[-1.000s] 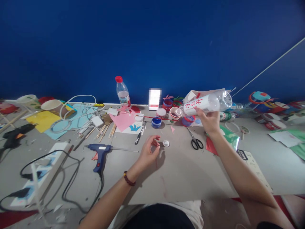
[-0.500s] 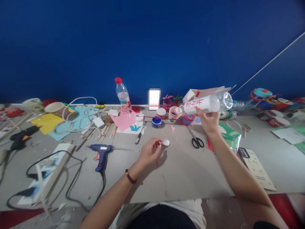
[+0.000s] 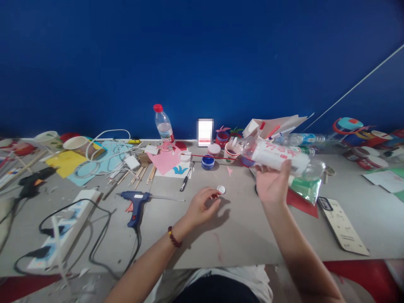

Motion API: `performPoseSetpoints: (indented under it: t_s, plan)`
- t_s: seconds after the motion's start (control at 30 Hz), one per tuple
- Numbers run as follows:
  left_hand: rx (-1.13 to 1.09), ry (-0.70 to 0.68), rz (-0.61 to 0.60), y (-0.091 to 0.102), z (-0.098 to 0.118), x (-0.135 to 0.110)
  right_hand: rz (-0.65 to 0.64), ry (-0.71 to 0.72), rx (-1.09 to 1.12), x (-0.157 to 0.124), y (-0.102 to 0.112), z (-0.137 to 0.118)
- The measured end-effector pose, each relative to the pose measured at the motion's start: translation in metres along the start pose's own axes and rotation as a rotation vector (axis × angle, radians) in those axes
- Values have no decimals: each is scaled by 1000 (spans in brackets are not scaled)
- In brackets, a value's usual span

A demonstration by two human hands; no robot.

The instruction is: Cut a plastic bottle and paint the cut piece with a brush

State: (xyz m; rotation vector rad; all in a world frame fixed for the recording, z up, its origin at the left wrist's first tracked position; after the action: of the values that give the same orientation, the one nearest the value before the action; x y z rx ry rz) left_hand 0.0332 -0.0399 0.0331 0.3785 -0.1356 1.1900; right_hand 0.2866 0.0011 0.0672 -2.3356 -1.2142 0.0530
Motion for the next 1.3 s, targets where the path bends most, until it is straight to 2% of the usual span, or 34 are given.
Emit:
performPoseSetpoints:
  t_s: [0.1, 0.17, 0.27, 0.37, 0.53, 0.77, 0.9, 1.0, 1.07, 1.13, 1.17, 1.23, 1.3]
  plan:
    - [-58, 30, 21, 2, -1, 2, -37, -186, 149, -44, -8, 17]
    - [-76, 30, 39, 4, 0, 4, -15, -324, 262, -73, -16, 28]
    - [-134, 29, 79, 8, -3, 4, -13, -581, 377, -112, -34, 45]
    - [-256, 126, 131, 8, -14, 1, -88, -774, 411, -141, -50, 55]
    - [-461, 292, 182, 6, -25, -2, -183, -878, 375, -167, -63, 62]
    - [-505, 417, 281, 15, -29, -3, -332, -976, 333, -189, -78, 61]
    - [-567, 428, 435, 24, -44, -3, -441, -976, 187, -196, -71, 49]
    - [-703, 458, 511, 27, -51, -1, -554, -870, -48, -195, -58, 38]
    - [-782, 429, 507, 28, -47, 2, -724, -785, -263, -196, -52, 32]
    - [-837, 435, 399, 24, -39, 6, -883, -715, -423, -196, -47, 27]
    - [-846, 434, 365, 24, -36, 7, -912, -681, -465, -193, -44, 23]
    - [-863, 460, 339, 22, -32, 7, -850, -580, -488, -179, -40, 15]
    - [-881, 512, 341, 20, -32, 6, -699, -406, -490, -158, -39, 4]
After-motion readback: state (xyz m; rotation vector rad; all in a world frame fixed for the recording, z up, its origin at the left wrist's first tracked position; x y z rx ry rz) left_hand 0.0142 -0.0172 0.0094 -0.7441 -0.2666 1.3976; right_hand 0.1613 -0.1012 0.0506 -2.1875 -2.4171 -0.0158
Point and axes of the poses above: each hand's wrist, its own x-axis towards the middle knuckle, its own y-axis out of the back of the hand, z = x × y, the point moved 5 cm from there along x, towards the middle knuckle, and after that the axes turned 1 degree about -x, right-handed, at the moved point
